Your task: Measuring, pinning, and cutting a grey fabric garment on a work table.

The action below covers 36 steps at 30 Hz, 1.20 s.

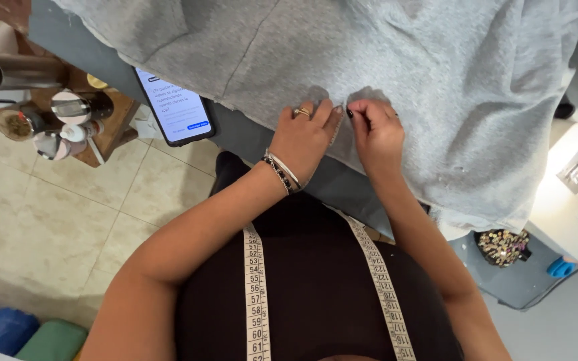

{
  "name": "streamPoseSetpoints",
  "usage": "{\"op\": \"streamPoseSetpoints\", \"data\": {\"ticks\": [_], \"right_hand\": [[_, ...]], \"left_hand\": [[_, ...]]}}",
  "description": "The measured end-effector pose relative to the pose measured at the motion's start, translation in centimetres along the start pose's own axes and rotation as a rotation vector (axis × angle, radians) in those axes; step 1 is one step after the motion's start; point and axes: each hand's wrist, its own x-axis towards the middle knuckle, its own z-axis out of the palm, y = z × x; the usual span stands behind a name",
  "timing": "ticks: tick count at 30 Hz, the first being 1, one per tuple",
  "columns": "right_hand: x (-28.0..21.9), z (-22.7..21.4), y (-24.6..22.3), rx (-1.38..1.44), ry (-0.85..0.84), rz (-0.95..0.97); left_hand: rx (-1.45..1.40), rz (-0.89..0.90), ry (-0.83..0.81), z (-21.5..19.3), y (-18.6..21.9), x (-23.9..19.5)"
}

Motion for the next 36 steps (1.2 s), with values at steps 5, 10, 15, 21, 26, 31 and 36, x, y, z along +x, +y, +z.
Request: {"op": "streamPoseSetpoints", "data": {"ticks": [5, 10, 15, 21, 26, 31, 36], "right_hand": [[-1.5, -1.6, 0.7, -0.029, 0.046, -0.091], [-5.3, -4.2, 2.3, -0.336, -0.274, 0.008], [-7.1, -5.0, 3.1, -0.328, -0.175, 0.044], [-7.9, -4.4, 2.4, -0.130, -0.041, 0.006], [-4.9, 0.1, -5.1, 0.317, -0.193, 0.168], [-3.0, 7.0, -8.0, 0.080, -0.341, 0.468], [-2.0, 6.5, -11.9, 0.080, -0.146, 0.491]], "left_hand": [[0.058, 0.039, 0.020, 0.5, -0.4, -0.6], [0.179, 0.044, -0.076, 0.3, -1.7, -1.4], [0.172, 0.017, -0.160, -2.8, -2.5, -0.9], [0.226, -0.013, -0.256, -4.7, -6.2, -1.3], [0.072, -0.044, -0.390, -6.1, -8.4, 0.2], [-0.392, -0.131, -0.383, -2.6, -10.8, 1.6], [-0.642, -0.175, -0.473, -2.8, -13.2, 2.4]]}}
